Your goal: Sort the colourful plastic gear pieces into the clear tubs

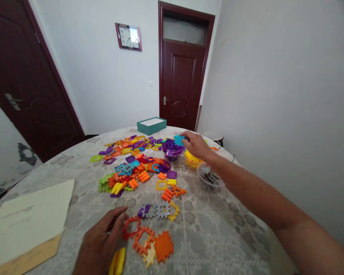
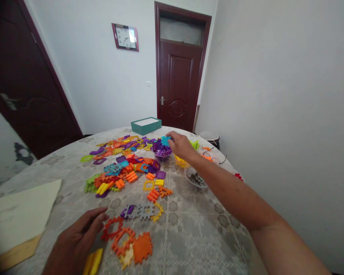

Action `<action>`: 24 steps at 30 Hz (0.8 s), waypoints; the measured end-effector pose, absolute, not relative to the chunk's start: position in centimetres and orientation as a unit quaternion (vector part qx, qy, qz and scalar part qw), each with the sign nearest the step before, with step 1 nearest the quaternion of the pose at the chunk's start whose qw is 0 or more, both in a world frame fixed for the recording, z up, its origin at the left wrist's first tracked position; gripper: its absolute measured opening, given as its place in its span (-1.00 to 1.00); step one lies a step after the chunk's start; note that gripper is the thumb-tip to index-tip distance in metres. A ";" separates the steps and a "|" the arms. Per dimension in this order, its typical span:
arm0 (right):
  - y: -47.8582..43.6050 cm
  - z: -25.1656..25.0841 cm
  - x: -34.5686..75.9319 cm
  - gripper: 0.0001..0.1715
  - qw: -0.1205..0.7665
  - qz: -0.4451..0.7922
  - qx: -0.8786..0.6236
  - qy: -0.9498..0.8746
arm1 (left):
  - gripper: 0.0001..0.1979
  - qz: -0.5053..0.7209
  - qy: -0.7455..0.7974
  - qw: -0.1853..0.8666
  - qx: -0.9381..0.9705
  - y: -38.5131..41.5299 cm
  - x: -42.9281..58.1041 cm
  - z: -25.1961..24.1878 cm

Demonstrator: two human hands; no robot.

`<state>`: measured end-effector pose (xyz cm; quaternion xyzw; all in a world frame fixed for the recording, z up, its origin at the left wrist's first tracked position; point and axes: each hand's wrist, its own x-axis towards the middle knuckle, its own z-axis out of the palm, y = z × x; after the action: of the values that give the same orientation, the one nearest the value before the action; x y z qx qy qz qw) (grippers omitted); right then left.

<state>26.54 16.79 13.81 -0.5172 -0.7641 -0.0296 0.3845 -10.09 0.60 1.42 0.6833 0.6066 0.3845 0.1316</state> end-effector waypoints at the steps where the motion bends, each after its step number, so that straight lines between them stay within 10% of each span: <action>1: 18.9 14.3 28.0 -0.69 0.368 -0.044 -0.544 -0.753 | -0.61 0.379 0.612 0.125 0.682 0.7 -10.2 1.3; 24: 35.5 9.3 32.6 -0.55 0.115 -0.121 -0.699 -0.696 | -0.66 0.309 0.659 0.126 0.674 1.1 -11.9 -1.1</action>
<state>32.58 35.50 9.27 -0.6985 -0.6958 -0.1206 0.1155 -11.91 1.08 -1.12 0.6736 0.6593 0.3090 0.1264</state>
